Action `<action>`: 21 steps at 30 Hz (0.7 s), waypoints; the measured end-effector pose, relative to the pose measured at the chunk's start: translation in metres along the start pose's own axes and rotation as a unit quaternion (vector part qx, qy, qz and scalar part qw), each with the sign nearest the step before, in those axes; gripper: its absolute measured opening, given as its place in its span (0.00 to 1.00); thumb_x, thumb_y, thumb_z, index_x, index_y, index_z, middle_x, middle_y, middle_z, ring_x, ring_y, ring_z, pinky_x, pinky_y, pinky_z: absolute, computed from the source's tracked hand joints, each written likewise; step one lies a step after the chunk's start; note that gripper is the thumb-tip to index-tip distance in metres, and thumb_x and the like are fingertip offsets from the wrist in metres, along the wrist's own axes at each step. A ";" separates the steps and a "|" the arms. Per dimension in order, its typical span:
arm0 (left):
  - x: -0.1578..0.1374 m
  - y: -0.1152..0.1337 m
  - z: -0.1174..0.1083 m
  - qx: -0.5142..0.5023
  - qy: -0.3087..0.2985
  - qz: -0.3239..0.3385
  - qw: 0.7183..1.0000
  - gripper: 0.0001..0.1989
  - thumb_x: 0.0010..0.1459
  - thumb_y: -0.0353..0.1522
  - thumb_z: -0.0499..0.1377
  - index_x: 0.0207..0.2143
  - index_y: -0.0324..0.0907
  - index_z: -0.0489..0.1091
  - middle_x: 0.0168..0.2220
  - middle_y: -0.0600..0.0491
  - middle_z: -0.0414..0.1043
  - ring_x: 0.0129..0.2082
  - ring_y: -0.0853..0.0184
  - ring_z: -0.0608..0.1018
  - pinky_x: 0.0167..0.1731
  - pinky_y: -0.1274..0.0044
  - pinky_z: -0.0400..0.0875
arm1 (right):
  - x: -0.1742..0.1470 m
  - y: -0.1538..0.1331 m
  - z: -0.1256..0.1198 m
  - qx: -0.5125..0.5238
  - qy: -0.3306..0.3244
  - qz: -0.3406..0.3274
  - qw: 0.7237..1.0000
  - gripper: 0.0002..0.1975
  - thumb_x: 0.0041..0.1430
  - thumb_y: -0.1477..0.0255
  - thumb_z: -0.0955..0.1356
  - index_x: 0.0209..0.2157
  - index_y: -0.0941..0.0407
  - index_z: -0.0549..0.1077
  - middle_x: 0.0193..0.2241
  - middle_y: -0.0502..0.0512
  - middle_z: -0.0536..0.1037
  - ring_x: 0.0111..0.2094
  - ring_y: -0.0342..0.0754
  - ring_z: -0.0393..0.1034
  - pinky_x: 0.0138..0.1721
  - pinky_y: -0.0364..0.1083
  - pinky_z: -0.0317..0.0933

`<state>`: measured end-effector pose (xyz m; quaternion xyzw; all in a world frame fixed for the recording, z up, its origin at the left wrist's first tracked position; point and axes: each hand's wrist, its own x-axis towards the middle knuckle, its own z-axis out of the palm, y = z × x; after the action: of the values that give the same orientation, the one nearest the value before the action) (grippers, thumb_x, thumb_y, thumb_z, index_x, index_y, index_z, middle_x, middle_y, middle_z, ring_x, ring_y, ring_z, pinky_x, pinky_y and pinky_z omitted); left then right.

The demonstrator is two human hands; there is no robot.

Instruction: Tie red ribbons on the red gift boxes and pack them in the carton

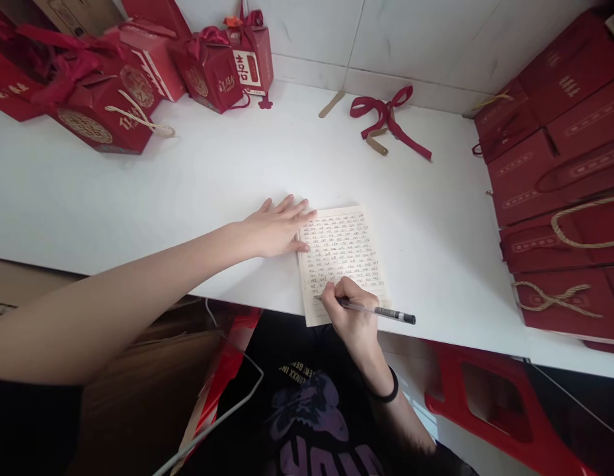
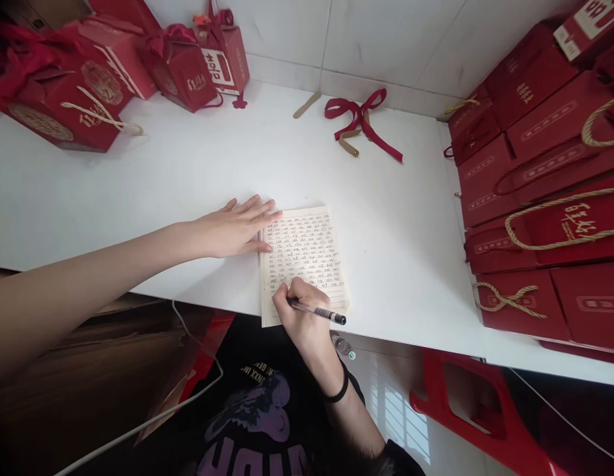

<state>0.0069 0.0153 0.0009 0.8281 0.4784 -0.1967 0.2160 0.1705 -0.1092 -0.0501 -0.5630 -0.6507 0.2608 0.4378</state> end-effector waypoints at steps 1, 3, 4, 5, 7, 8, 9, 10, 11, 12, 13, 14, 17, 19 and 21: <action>0.000 0.000 0.000 -0.001 0.000 0.001 1.000 0.36 0.61 0.46 0.46 0.65 0.45 0.34 0.66 0.52 0.24 0.65 0.55 0.32 0.60 0.56 0.36 | 0.000 0.000 0.000 -0.007 -0.001 -0.007 1.000 0.18 0.56 0.76 0.61 0.19 0.55 0.46 0.15 0.42 0.47 0.16 0.37 0.41 0.17 0.41 0.40; 0.000 0.000 0.000 -0.002 -0.002 0.001 1.000 0.36 0.61 0.46 0.46 0.65 0.45 0.33 0.66 0.52 0.24 0.65 0.55 0.32 0.60 0.56 0.36 | 0.001 0.000 0.001 -0.016 -0.004 -0.012 1.000 0.17 0.55 0.76 0.61 0.19 0.55 0.46 0.15 0.42 0.47 0.17 0.38 0.41 0.17 0.40 0.40; 0.000 0.000 0.000 -0.003 -0.004 0.001 1.000 0.36 0.61 0.46 0.46 0.65 0.45 0.33 0.66 0.52 0.23 0.65 0.55 0.32 0.60 0.56 0.36 | 0.001 0.000 0.001 -0.018 -0.003 -0.009 1.000 0.17 0.55 0.76 0.61 0.19 0.55 0.46 0.15 0.43 0.47 0.17 0.38 0.41 0.17 0.40 0.40; 0.000 0.000 0.000 -0.004 -0.005 0.001 1.000 0.36 0.61 0.46 0.46 0.65 0.45 0.33 0.66 0.52 0.23 0.65 0.54 0.32 0.60 0.56 0.36 | 0.001 0.000 0.001 -0.018 -0.001 -0.004 1.000 0.17 0.55 0.76 0.61 0.19 0.55 0.46 0.15 0.43 0.47 0.17 0.38 0.41 0.18 0.40 0.40; 0.001 0.000 0.000 -0.007 -0.009 0.000 1.000 0.36 0.61 0.46 0.46 0.65 0.45 0.33 0.66 0.52 0.23 0.65 0.54 0.32 0.60 0.55 0.36 | 0.000 0.000 0.001 -0.015 0.001 0.004 1.000 0.17 0.55 0.76 0.61 0.19 0.55 0.47 0.15 0.43 0.48 0.17 0.38 0.41 0.18 0.40 0.40; 0.001 0.000 0.000 -0.009 -0.010 0.000 1.000 0.36 0.61 0.46 0.47 0.65 0.45 0.33 0.66 0.52 0.23 0.65 0.54 0.32 0.60 0.55 0.35 | 0.000 0.000 0.000 -0.010 0.001 0.011 1.000 0.17 0.55 0.76 0.61 0.19 0.55 0.47 0.14 0.43 0.48 0.17 0.38 0.42 0.18 0.40 0.41; 0.001 0.000 0.000 -0.011 -0.010 0.000 1.000 0.36 0.61 0.46 0.47 0.65 0.45 0.33 0.66 0.52 0.23 0.65 0.54 0.32 0.60 0.56 0.35 | 0.000 -0.001 0.000 -0.002 -0.001 0.021 1.000 0.17 0.55 0.75 0.61 0.18 0.55 0.47 0.14 0.43 0.48 0.17 0.38 0.42 0.18 0.40 0.41; 0.001 0.000 0.001 -0.015 -0.009 0.001 1.000 0.36 0.61 0.46 0.47 0.65 0.46 0.33 0.66 0.52 0.22 0.65 0.53 0.32 0.60 0.56 0.35 | 0.000 -0.001 0.000 0.005 -0.002 0.031 1.000 0.18 0.55 0.75 0.61 0.18 0.55 0.47 0.14 0.43 0.48 0.17 0.38 0.42 0.18 0.40 0.41; 0.001 0.000 0.001 -0.018 -0.008 0.002 1.000 0.36 0.61 0.46 0.47 0.65 0.46 0.33 0.66 0.52 0.22 0.65 0.53 0.32 0.60 0.56 0.34 | 0.000 -0.001 0.000 0.009 -0.003 0.040 0.999 0.18 0.55 0.74 0.61 0.18 0.55 0.47 0.14 0.43 0.48 0.17 0.38 0.42 0.18 0.40 0.41; 0.001 -0.001 0.001 -0.021 -0.006 0.003 1.000 0.36 0.61 0.46 0.47 0.65 0.46 0.34 0.66 0.52 0.23 0.65 0.52 0.32 0.60 0.56 0.34 | 0.000 -0.002 0.000 0.011 -0.002 0.045 0.999 0.18 0.55 0.74 0.61 0.18 0.55 0.47 0.15 0.43 0.48 0.17 0.38 0.42 0.18 0.40 0.42; 0.001 -0.001 0.002 -0.023 -0.005 0.004 1.000 0.36 0.61 0.46 0.47 0.65 0.46 0.34 0.66 0.52 0.23 0.65 0.52 0.32 0.60 0.56 0.34 | -0.001 -0.002 0.000 0.009 -0.002 0.045 0.999 0.18 0.55 0.74 0.61 0.18 0.55 0.47 0.15 0.43 0.48 0.17 0.38 0.42 0.18 0.40 0.42; 0.002 -0.001 0.002 -0.023 -0.004 0.005 1.000 0.36 0.61 0.46 0.47 0.65 0.46 0.34 0.66 0.52 0.23 0.65 0.52 0.32 0.60 0.55 0.34 | -0.001 -0.002 0.000 0.005 -0.004 0.040 0.999 0.17 0.55 0.74 0.61 0.18 0.55 0.47 0.15 0.43 0.48 0.17 0.38 0.42 0.18 0.40 0.41; 0.002 -0.002 0.002 -0.024 0.000 0.009 1.000 0.36 0.61 0.46 0.47 0.65 0.45 0.34 0.66 0.51 0.23 0.65 0.52 0.32 0.60 0.54 0.35 | -0.001 -0.002 -0.001 0.013 -0.009 0.049 0.999 0.17 0.55 0.75 0.61 0.19 0.55 0.47 0.15 0.43 0.48 0.18 0.39 0.42 0.18 0.40 0.41; 0.001 -0.002 0.002 -0.023 0.005 0.012 1.000 0.36 0.60 0.46 0.47 0.65 0.46 0.34 0.66 0.51 0.23 0.65 0.51 0.33 0.59 0.54 0.36 | -0.001 -0.001 -0.001 0.021 -0.005 0.056 0.998 0.17 0.55 0.75 0.61 0.19 0.55 0.47 0.15 0.43 0.48 0.17 0.38 0.43 0.18 0.40 0.41; 0.001 -0.002 0.003 -0.020 0.006 0.013 1.000 0.36 0.60 0.46 0.47 0.65 0.46 0.35 0.66 0.51 0.24 0.65 0.51 0.33 0.59 0.53 0.37 | -0.001 -0.002 -0.001 0.016 0.001 0.043 0.999 0.17 0.55 0.76 0.61 0.19 0.55 0.47 0.15 0.43 0.48 0.17 0.38 0.42 0.18 0.40 0.40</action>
<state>0.0048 0.0155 -0.0023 0.8308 0.4729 -0.1792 0.2326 0.1705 -0.1108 -0.0487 -0.5836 -0.6209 0.2896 0.4359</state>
